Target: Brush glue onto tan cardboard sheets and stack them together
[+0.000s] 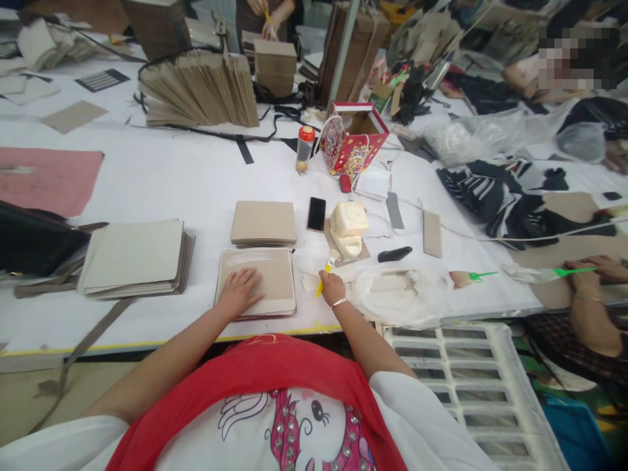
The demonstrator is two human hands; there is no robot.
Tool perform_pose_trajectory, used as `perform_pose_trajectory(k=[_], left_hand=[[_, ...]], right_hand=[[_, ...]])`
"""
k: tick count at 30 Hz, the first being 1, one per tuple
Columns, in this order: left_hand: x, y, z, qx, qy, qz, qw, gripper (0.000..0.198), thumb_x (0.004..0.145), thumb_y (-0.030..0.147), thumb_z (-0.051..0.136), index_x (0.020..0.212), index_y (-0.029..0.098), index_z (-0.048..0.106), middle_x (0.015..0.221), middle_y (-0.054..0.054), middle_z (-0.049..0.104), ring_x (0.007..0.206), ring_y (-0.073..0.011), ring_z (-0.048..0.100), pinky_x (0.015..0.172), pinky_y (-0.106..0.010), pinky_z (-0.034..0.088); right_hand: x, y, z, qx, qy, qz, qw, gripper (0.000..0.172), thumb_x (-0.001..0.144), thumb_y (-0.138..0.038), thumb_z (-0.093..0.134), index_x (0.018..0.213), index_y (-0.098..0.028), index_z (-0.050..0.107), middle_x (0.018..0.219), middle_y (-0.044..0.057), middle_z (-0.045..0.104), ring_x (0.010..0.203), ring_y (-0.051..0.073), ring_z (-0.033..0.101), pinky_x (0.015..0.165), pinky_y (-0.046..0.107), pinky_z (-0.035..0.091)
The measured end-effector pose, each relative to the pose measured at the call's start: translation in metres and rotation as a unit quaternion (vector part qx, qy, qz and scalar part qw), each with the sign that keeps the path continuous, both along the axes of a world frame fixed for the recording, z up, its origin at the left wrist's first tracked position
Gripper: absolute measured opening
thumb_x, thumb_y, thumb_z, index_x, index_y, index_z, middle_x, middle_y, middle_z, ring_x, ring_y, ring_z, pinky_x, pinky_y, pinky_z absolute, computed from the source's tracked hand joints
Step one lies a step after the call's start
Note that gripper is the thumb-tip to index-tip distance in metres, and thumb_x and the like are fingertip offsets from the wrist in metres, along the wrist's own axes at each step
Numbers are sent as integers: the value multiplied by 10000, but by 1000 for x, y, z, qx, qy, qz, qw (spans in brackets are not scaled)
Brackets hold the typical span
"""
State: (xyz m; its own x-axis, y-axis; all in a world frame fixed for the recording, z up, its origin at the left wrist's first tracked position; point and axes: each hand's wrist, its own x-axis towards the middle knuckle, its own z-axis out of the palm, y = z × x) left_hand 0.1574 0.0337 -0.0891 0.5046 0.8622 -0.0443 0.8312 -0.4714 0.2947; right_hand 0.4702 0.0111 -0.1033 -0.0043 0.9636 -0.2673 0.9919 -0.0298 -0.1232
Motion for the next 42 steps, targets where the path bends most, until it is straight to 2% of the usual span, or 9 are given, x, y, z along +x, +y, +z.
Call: perform_pose_trajectory(k=[6,9,13,16,21,26,31,34,42], left_hand=[[25,6,35,-135,-213,131,959,747,673,457,650,1304,173,369,1368,-157,368,1110,-262,487,925,-393,388],[42,9,56,-340,-364,242,833,798,696,504,616,1350,212,264,1322,-163,409,785,-148,610,583,-241,450],[44,8,68,-550,-483,255,632,530,721,502,598,1128,175,504,976,-81,605,547,-56,542,362,-135,209],[30,5,64,-550,-539,279,574,350,652,346,712,888,127,576,691,0,575,461,-23,462,334,-116,172],[-5,9,52,-450,-620,376,522,207,677,225,698,725,132,519,607,27,552,539,-61,564,490,-151,463],[-32,30,42,-366,-564,440,596,134,740,228,605,681,135,529,569,14,570,530,-91,579,526,-207,497],[-44,56,24,-261,-382,456,760,247,711,369,595,601,160,522,460,38,511,412,-102,504,435,-215,406],[-48,65,15,-219,-280,439,825,304,708,440,562,570,171,529,413,33,489,425,-119,498,473,-226,380],[-49,73,5,-163,-211,434,860,344,715,465,505,537,172,538,444,13,507,510,-133,499,511,-229,319]], right_hand=[[-16,-1,53,63,165,13,984,224,878,-255,374,1068,-175,463,849,54,603,781,164,559,721,242,374],[-36,-4,88,64,268,68,959,204,859,-282,402,1040,-194,439,863,30,591,739,145,564,704,236,393],[-61,-2,116,30,328,122,936,178,838,-285,422,993,-199,445,853,28,581,724,137,564,698,241,407],[-74,5,116,9,332,156,930,172,814,-270,448,973,-203,443,842,18,574,687,124,551,673,234,409],[-84,28,94,18,302,121,945,239,762,-286,510,972,-203,432,825,16,583,654,137,562,627,246,411],[-90,62,67,66,276,9,959,261,765,-332,513,984,-205,451,788,21,598,652,167,581,598,254,404],[-106,89,45,78,198,-48,976,283,777,-334,512,1020,-197,464,742,17,589,596,169,560,548,246,352],[-112,97,36,70,164,-64,982,290,786,-335,514,1032,-190,466,662,0,565,573,166,545,530,238,321],[-115,103,22,89,155,-83,980,301,796,-355,513,1039,-183,470,689,2,569,565,141,522,520,225,290]])
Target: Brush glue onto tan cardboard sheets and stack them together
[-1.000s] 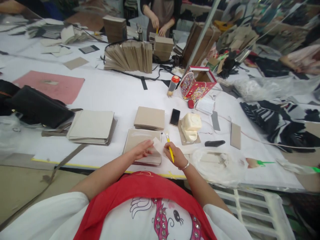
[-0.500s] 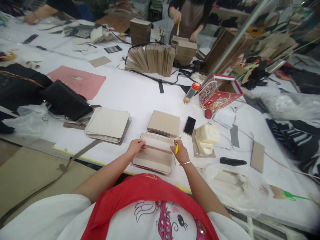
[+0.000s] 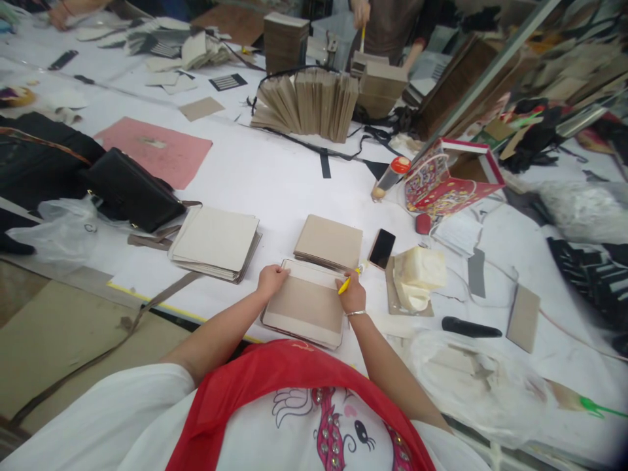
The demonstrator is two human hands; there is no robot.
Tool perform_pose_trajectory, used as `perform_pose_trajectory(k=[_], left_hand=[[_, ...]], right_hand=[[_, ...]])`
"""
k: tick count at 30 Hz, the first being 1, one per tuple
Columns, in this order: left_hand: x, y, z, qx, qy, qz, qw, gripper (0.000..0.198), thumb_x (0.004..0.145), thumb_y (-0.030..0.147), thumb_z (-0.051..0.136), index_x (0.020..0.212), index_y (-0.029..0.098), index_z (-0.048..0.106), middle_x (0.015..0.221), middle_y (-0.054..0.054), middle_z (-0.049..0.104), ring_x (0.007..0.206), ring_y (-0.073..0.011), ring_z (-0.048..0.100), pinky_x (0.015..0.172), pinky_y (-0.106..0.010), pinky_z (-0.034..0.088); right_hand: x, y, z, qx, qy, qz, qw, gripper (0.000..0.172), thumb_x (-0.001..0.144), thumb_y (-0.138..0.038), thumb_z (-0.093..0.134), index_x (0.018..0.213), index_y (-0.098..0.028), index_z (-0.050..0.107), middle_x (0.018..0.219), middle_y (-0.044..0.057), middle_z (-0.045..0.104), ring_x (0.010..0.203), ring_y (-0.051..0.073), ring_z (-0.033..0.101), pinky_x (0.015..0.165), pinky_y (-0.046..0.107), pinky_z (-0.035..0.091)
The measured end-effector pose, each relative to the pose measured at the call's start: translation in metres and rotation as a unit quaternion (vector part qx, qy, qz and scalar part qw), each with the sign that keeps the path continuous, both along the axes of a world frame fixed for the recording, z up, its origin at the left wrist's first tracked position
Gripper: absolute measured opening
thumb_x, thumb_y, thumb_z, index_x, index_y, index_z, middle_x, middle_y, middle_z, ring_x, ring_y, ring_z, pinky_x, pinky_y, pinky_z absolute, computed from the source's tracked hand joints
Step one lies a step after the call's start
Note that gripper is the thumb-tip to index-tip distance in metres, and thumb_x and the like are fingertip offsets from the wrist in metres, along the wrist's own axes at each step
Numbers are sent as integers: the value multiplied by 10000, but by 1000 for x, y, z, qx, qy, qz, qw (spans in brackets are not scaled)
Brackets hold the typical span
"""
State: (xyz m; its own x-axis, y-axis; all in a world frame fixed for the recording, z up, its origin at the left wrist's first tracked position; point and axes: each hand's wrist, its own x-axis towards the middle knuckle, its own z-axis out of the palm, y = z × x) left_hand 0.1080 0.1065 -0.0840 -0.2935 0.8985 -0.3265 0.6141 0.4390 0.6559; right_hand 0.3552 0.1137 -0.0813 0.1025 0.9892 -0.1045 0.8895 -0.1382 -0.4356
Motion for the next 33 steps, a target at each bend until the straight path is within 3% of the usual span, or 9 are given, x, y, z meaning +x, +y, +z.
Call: perform_pose_trajectory(k=[13,17,19,21,23,25,29,33], left_hand=[[1,7,1,-45,84,-59,994,363,766,465,446,591,173,572,581,-39,589,611,-171,549,549,-253,342],[-1,5,12,2,202,-106,974,319,785,442,479,820,150,605,799,-97,626,781,-220,579,660,-294,403],[2,0,15,93,264,-156,947,313,813,357,476,1027,146,564,1022,-136,598,967,-249,542,780,-340,402],[8,-5,12,183,277,-265,905,328,848,232,419,1161,176,500,1218,-130,516,1138,-242,447,904,-377,348],[17,-11,5,225,250,-382,861,346,868,167,363,1188,203,489,1296,-95,470,1211,-216,384,972,-384,298],[22,-15,0,219,229,-431,845,327,877,210,375,1176,179,503,1298,-99,470,1218,-220,380,991,-387,289],[0,-18,5,172,233,-364,885,336,839,305,472,1103,112,548,1201,-165,525,1140,-259,455,943,-401,349],[-69,-23,28,213,261,-267,903,385,836,341,471,1177,166,508,1250,-151,495,1193,-267,400,980,-419,300]], right_hand=[[-4,1,0,-28,-40,-5,999,300,820,-357,507,1060,-191,439,741,22,604,650,159,563,566,236,337],[0,-3,-1,43,-84,-4,995,365,798,-351,533,1095,-158,447,837,73,604,760,192,553,640,268,379],[-3,-7,-3,109,-102,41,988,341,806,-301,515,1098,-133,466,891,106,596,825,212,534,705,304,392],[-11,-13,-7,156,-92,124,976,275,825,-212,453,1084,-128,490,955,126,591,875,220,519,760,334,396],[-23,-20,-11,171,-66,217,959,275,821,-121,392,1071,-142,504,1045,126,579,936,212,506,809,340,397],[-32,-27,-15,159,-55,279,945,316,802,-73,373,1072,-160,512,1097,116,569,988,205,491,853,338,390],[-29,-37,-17,135,-67,273,950,364,769,-58,393,1101,-154,507,1079,128,575,1003,223,490,874,364,391],[-11,-38,-15,134,-80,230,961,417,723,-23,361,1102,-136,492,986,120,583,906,209,525,823,339,418]])
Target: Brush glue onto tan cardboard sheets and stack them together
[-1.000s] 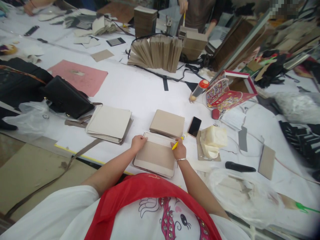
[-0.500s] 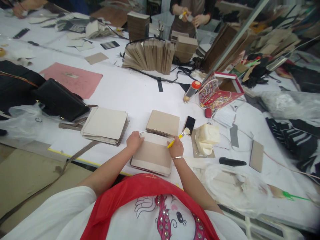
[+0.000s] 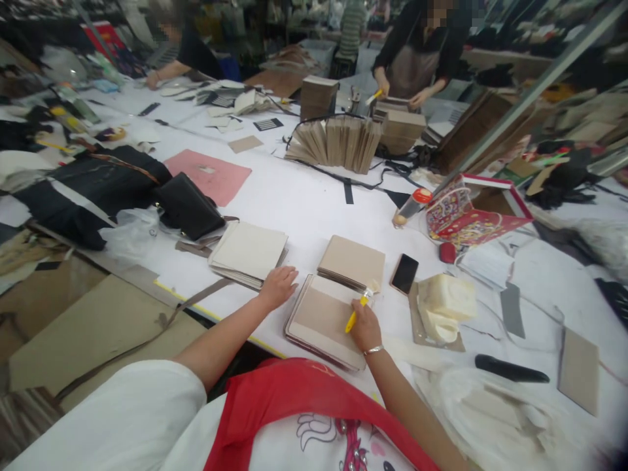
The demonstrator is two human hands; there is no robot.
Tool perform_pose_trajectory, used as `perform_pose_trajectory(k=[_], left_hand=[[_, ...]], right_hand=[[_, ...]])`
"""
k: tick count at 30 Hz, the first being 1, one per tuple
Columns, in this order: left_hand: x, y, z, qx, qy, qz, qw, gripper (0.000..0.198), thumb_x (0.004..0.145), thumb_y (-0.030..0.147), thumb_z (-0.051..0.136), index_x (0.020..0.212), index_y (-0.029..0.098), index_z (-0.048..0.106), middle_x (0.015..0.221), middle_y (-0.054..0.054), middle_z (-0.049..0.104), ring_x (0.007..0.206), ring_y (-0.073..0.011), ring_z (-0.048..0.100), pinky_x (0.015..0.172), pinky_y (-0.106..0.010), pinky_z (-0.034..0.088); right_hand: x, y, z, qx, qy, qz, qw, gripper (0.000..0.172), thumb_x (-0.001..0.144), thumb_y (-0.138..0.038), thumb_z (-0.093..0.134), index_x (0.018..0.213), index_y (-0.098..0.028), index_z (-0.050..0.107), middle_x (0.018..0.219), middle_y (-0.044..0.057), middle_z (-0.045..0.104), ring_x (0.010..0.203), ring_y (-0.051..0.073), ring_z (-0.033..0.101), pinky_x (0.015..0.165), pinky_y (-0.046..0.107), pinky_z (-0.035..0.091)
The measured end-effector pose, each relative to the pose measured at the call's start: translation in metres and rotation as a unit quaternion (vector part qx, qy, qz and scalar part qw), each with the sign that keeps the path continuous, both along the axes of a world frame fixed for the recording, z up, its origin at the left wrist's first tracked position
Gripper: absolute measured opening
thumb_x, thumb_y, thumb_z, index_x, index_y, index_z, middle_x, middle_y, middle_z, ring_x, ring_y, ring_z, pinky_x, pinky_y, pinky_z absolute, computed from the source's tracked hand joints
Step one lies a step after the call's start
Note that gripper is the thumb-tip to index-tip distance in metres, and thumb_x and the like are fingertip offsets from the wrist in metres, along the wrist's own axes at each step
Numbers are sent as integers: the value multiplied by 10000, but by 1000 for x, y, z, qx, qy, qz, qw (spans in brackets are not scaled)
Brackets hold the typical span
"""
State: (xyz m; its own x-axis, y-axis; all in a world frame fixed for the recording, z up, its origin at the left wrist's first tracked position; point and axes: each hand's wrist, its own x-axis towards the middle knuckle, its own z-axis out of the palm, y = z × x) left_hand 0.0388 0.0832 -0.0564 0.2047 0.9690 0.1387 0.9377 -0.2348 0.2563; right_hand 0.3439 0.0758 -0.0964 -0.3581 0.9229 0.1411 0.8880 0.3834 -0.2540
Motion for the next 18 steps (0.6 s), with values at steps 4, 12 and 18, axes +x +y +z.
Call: perform_pose_trajectory(k=[4,12,18], left_hand=[[-72,-12,6,-31,64,147,987,617,728,379,607,1269,155,412,1280,-174,452,1222,-326,342,982,-465,254],[-105,-33,5,-31,79,66,994,232,828,184,402,931,169,610,896,-93,589,894,-205,532,830,-338,402],[-33,-51,49,140,-28,-45,989,282,853,240,400,1065,207,584,930,-96,593,893,-198,524,849,-370,406]], right_hand=[[2,-3,5,-18,-11,-20,1000,432,692,-33,358,1089,-155,481,925,88,575,843,194,531,781,309,422],[-14,-7,11,-57,23,-56,997,434,679,-34,375,1084,-148,483,919,86,577,860,200,537,795,327,427],[-5,-14,27,-13,167,-157,973,297,811,-190,376,1093,-145,456,1076,115,579,995,201,544,834,335,432]])
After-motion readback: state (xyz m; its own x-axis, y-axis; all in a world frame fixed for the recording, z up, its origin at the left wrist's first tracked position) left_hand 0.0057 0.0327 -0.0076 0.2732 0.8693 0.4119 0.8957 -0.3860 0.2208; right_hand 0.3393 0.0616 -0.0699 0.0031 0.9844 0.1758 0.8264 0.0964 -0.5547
